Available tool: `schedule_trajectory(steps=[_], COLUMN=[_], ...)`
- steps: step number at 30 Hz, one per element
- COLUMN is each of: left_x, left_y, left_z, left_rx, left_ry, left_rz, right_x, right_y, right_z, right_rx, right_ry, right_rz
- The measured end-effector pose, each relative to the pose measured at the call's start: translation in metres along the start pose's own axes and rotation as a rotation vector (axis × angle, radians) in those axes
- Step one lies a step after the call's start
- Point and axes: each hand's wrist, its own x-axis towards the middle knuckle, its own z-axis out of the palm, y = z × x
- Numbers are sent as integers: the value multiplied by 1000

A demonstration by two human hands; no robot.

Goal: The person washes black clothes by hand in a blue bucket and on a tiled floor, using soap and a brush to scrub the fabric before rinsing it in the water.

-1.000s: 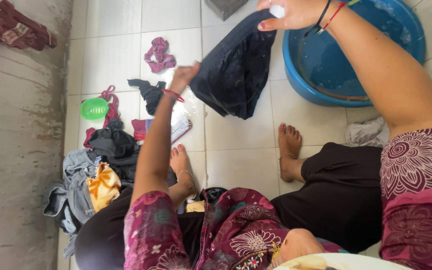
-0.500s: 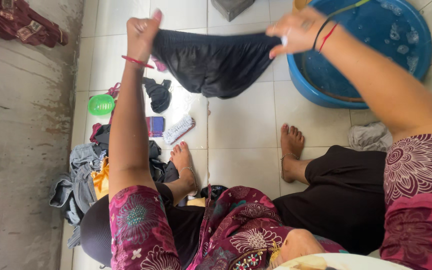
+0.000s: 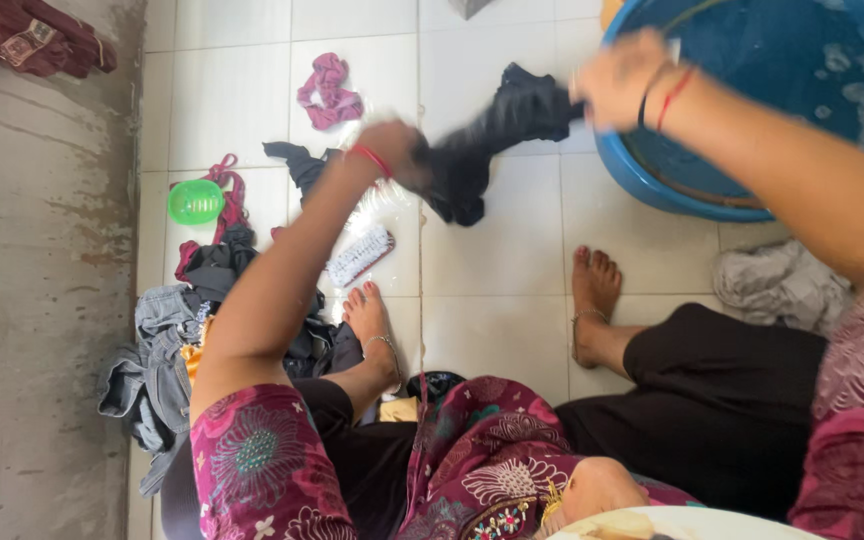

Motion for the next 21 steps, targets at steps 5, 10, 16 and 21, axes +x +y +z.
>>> schedule_trajectory(steps=[5,10,16,21], left_x=[-14,56,124,114], left_y=[45,-12,-21,8], left_z=[121,197,289,324], left_rx=[-129,-169,-515,-362], left_ry=[-372,-126,-40,-46], left_rz=[-106,-324,-600,-419], right_x=[7,100,208,198], right_y=[-56,-44,-58,-92], right_z=[135,196,229,269], right_rx=[203,258,441,444], right_ry=[-408,-272,-200,-285], right_rz=[-209,-33,226,26])
